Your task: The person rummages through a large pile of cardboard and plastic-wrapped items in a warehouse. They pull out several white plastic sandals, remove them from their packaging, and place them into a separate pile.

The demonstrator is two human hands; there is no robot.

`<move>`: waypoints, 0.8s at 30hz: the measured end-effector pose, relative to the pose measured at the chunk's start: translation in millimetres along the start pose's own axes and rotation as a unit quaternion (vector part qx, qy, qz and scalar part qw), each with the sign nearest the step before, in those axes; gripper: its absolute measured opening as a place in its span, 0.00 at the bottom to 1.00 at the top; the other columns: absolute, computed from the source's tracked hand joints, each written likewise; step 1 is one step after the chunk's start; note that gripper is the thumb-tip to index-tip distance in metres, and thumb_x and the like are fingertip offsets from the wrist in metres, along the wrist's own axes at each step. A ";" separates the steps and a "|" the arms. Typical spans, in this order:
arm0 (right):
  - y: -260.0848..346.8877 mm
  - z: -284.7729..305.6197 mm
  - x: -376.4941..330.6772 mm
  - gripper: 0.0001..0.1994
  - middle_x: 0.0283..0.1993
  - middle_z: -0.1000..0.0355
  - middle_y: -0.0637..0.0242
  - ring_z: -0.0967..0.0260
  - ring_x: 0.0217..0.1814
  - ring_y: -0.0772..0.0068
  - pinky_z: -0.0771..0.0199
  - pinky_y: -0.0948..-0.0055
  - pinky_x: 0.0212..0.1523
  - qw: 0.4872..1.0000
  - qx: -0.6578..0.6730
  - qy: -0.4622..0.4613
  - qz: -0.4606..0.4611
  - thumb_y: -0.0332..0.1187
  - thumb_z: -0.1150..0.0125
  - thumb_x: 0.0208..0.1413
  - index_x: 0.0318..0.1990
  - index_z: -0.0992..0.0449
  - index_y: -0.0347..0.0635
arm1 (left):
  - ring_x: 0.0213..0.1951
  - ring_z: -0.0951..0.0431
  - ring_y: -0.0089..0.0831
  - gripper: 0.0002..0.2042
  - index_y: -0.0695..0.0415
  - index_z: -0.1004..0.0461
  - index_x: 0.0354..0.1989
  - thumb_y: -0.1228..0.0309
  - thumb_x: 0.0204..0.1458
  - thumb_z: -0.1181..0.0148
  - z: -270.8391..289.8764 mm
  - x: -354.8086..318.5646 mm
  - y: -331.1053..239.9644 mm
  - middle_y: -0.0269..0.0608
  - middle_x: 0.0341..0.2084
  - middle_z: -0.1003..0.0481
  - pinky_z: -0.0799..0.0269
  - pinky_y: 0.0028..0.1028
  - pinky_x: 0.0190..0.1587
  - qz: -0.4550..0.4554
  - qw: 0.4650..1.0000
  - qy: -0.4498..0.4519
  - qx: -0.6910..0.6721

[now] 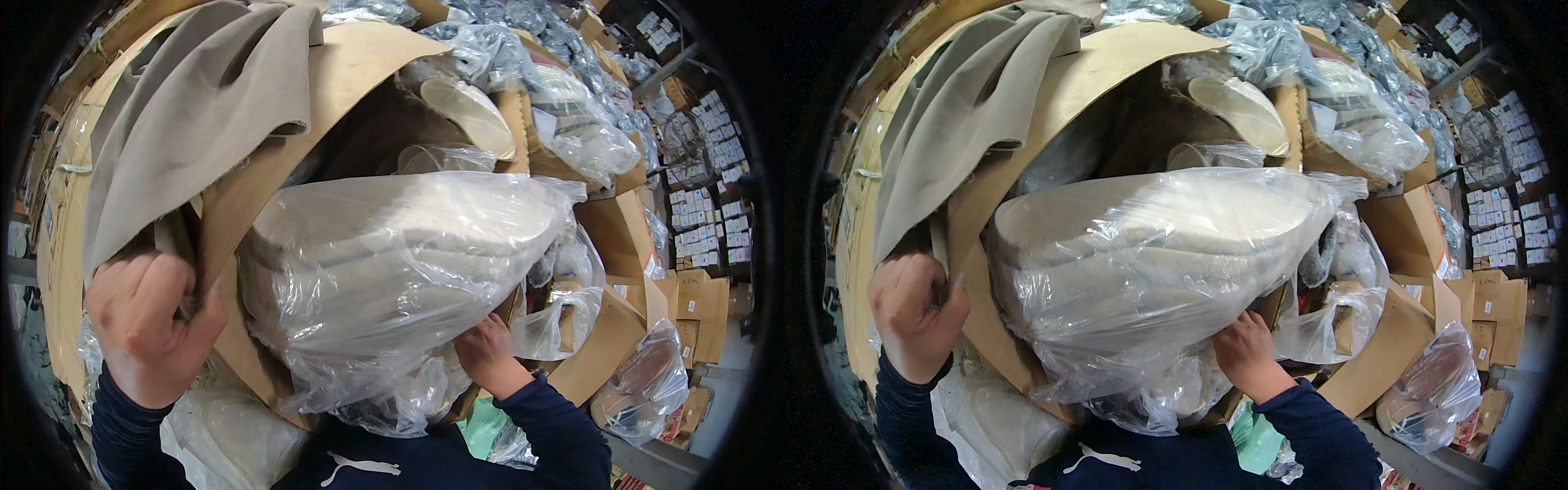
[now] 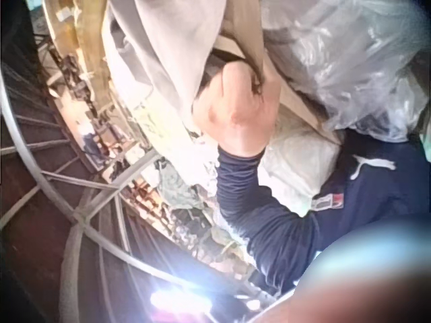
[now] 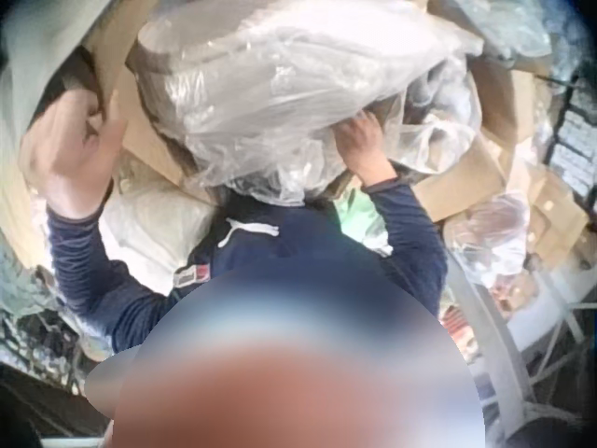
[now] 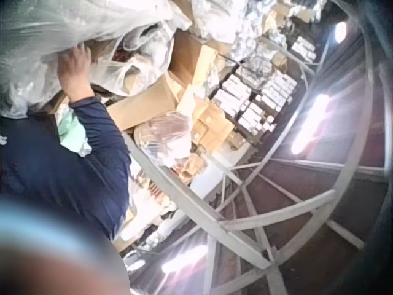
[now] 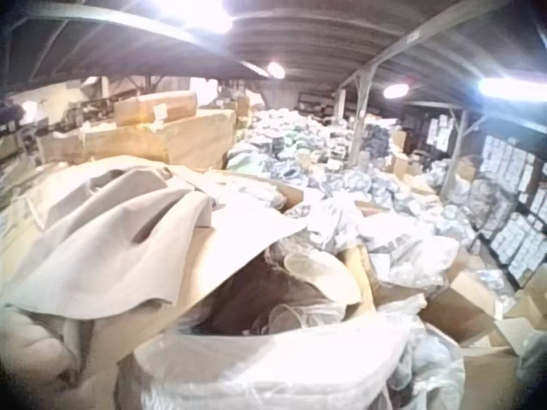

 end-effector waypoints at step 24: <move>-91.8 98.2 -18.7 0.31 0.73 0.44 0.48 0.44 0.73 0.61 0.49 0.68 0.72 0.718 0.619 -0.249 -0.198 0.31 0.41 0.57 0.68 0.40 0.29 | 0.62 0.31 0.63 0.30 0.74 0.31 0.57 0.68 0.46 0.34 -65.2 -39.8 -170.7 0.70 0.58 0.32 0.35 0.53 0.62 -0.208 0.956 0.177 -0.109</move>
Point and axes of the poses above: each hand's wrist, its own x-axis towards the middle knuckle, its own z-axis out of the back of the hand, y = z × x, the point moved 8 cm from there along x, towards the middle knuckle
